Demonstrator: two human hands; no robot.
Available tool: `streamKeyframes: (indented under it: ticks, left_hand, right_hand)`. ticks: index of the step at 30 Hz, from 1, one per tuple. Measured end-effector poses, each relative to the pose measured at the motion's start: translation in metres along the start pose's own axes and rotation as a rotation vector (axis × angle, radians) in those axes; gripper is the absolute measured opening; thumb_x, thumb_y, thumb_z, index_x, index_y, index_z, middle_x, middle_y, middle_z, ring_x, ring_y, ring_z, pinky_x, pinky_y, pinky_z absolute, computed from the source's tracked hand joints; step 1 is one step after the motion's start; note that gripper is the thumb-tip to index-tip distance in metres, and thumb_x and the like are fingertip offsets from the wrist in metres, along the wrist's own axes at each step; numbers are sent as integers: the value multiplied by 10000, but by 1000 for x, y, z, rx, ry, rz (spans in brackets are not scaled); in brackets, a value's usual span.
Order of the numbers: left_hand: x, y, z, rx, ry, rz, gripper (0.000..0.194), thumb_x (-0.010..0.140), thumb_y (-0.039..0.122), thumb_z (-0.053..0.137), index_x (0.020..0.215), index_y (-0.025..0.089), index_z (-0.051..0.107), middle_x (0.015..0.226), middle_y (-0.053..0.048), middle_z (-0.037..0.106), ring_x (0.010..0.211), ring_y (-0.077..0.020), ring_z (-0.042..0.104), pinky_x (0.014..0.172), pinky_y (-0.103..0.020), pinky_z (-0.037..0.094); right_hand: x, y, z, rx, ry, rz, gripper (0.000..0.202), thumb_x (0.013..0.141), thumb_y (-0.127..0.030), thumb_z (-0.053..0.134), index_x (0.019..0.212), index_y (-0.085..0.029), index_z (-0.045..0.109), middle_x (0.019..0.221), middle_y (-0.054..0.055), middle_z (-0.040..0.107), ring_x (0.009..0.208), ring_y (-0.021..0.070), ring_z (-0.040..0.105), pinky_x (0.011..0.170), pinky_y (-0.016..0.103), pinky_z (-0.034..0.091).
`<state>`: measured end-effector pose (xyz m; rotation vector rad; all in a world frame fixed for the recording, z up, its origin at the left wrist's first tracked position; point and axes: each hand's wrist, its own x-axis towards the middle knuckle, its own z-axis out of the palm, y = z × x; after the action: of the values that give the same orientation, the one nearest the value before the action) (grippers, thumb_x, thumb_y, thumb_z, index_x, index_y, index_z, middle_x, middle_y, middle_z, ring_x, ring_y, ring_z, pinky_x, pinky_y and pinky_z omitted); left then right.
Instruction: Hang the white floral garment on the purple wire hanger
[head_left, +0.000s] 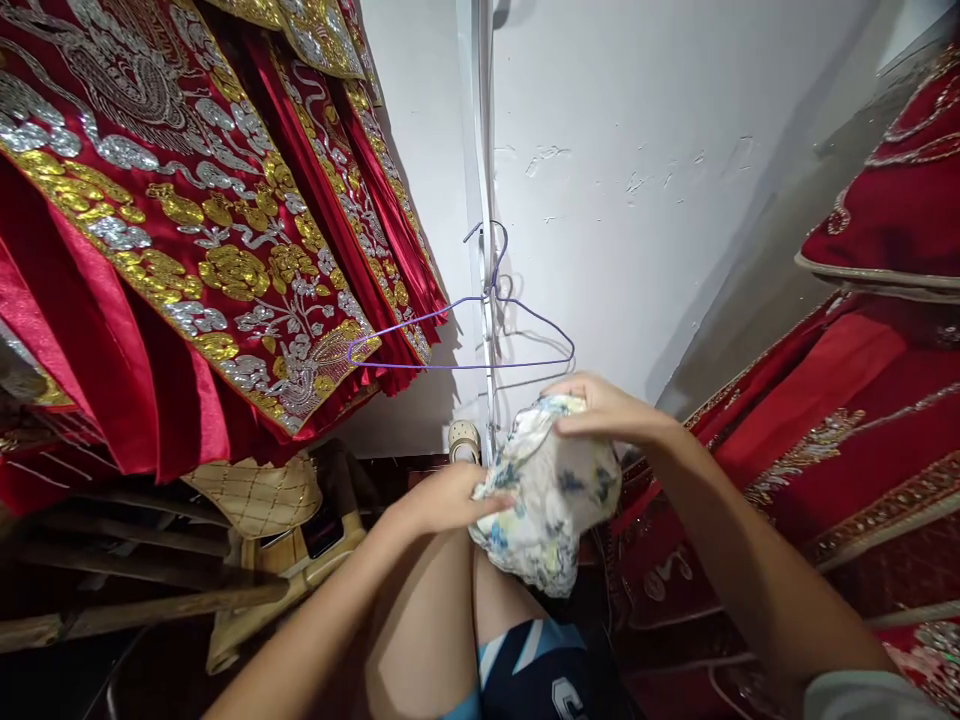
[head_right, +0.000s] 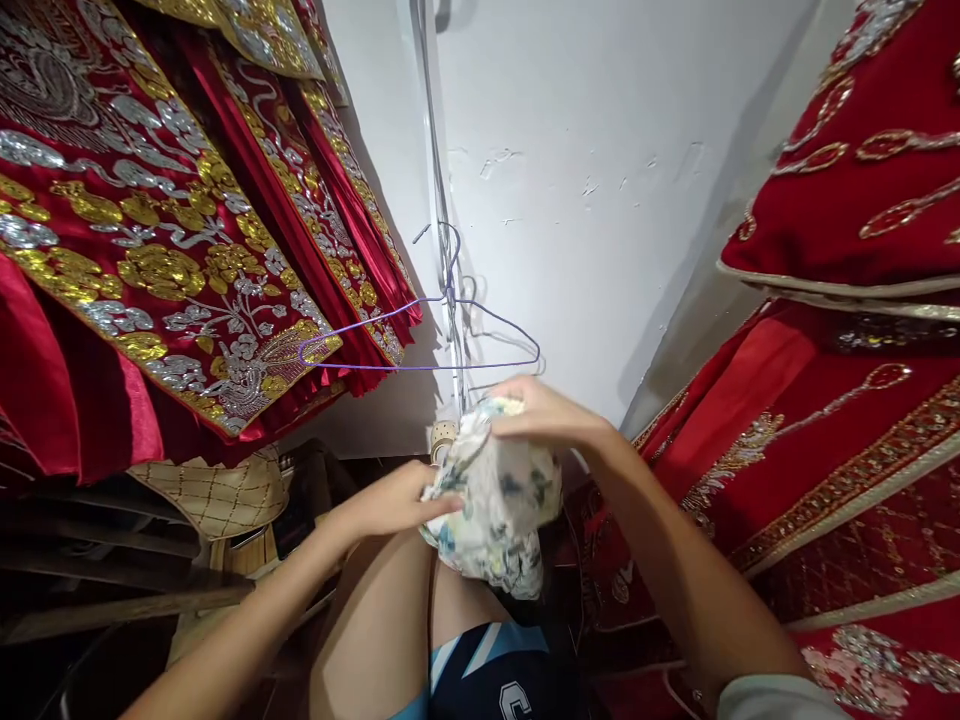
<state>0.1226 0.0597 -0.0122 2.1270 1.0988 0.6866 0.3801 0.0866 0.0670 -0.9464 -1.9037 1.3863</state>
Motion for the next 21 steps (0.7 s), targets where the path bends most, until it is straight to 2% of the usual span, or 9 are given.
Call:
streamKeyframes:
  ticks: [2,4,6,8,11,13,15,18,21]
  left_hand:
    - [-2,-14,-23,191,-112,-17,434,850,588,594,665,199,641,592,-9,606,533,-167,524,526,-253,345]
    - [-6,-25,-48,344,-80,-89,392,877,542,562,717,198,659,622,-29,628,556,-180,529,546,-260,314]
    - [-11,-30,-69,403,-52,-159,373,873,531,558,736,200,663,648,-34,645,571,-188,540,552,-261,307]
    - [-20,-31,-82,394,-99,-184,352,861,524,570,751,201,660,671,-21,656,586,-187,544,549,-252,316]
    - [-33,-35,-91,421,-123,-213,329,843,489,594,702,198,652,627,-13,634,552,-176,522,533,-253,330]
    - [-38,-39,-97,524,-25,-203,319,857,446,575,661,205,650,609,-34,633,549,-190,540,561,-273,378]
    - [-38,-42,-105,630,106,-127,264,867,388,546,705,219,668,692,-70,680,638,-230,612,661,-312,459]
    - [-28,-34,-114,706,236,4,224,877,317,476,885,210,672,995,-136,726,938,-306,673,885,-420,504]
    - [-13,-7,-117,685,338,67,251,913,289,396,935,175,618,1329,-185,611,1249,-331,562,1059,-478,430]
  right_hand:
    - [14,7,-14,-154,324,-143,84,664,-196,689,598,-181,640,558,-26,557,524,132,506,517,244,373]
    - [34,22,-18,-244,498,-227,54,678,-210,689,728,-189,682,662,-12,609,617,155,558,608,267,417]
    - [59,40,-15,-276,546,-267,297,701,-249,689,996,-213,708,943,38,697,844,211,624,771,319,455]
    - [81,56,-10,-265,542,-285,362,751,-277,632,1105,-225,687,1105,61,694,1011,237,611,888,350,434]
    - [99,71,-6,-247,522,-245,190,784,-273,516,817,-190,684,834,38,688,840,211,601,786,311,432]
    - [96,75,-8,-285,552,-211,155,759,-267,517,655,-190,602,650,1,590,671,173,521,651,277,381]
    - [83,77,-12,-328,588,-187,162,754,-267,528,614,-192,559,587,-20,512,602,148,445,580,267,311]
    - [57,71,-18,-352,650,-174,214,773,-278,515,576,-195,514,556,-32,448,570,132,391,554,268,266]
    - [37,59,-21,-383,731,-137,252,773,-294,528,545,-201,474,531,-41,411,553,128,376,545,265,263]
